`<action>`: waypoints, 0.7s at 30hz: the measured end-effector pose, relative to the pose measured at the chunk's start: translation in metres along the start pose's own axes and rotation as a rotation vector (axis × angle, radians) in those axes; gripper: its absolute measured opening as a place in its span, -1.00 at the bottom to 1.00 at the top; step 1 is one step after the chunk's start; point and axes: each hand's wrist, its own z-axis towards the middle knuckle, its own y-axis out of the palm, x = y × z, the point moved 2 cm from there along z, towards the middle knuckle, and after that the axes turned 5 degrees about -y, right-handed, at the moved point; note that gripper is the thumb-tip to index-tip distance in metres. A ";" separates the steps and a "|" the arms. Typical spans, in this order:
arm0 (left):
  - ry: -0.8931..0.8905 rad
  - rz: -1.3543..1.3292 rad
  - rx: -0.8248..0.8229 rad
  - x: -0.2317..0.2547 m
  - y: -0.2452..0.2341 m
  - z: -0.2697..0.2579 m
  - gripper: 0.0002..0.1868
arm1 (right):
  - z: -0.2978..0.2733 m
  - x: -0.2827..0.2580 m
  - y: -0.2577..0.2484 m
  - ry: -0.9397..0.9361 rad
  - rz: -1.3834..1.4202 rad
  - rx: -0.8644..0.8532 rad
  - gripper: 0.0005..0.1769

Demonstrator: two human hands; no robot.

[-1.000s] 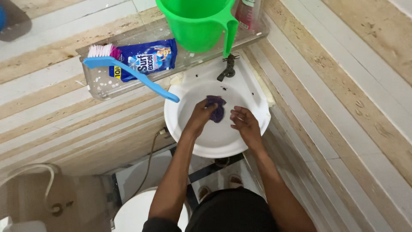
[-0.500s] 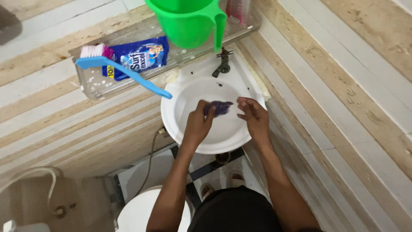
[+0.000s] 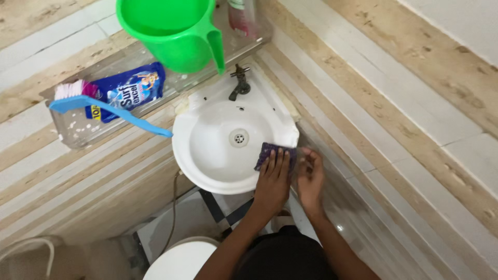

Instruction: The person scrubs a white bathroom sink with a purple sponge, repeatedly wiping the basin and faucet area. They rinse the sponge under running water and continue scrubbing until the sink appears clean.

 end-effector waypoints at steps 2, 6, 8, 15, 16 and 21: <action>-0.017 -0.010 0.005 0.003 0.013 0.022 -0.36 | -0.008 0.007 -0.006 0.123 0.084 -0.004 -0.62; -0.166 0.043 0.063 0.008 0.030 0.067 -0.27 | -0.011 0.008 -0.017 0.025 0.041 -0.056 -0.62; -0.211 0.060 0.110 0.011 0.033 0.075 -0.26 | -0.011 0.008 -0.019 0.061 0.028 -0.060 -0.65; -0.058 0.124 0.022 -0.001 0.000 0.016 -0.29 | -0.004 0.001 -0.023 0.108 0.094 -0.105 -0.69; -0.067 0.121 0.007 -0.006 -0.012 0.001 -0.29 | -0.003 -0.001 -0.022 0.117 0.099 -0.119 -0.70; -0.208 0.214 -0.121 -0.016 -0.044 -0.025 -0.28 | 0.005 -0.011 -0.015 0.159 0.148 -0.161 -0.67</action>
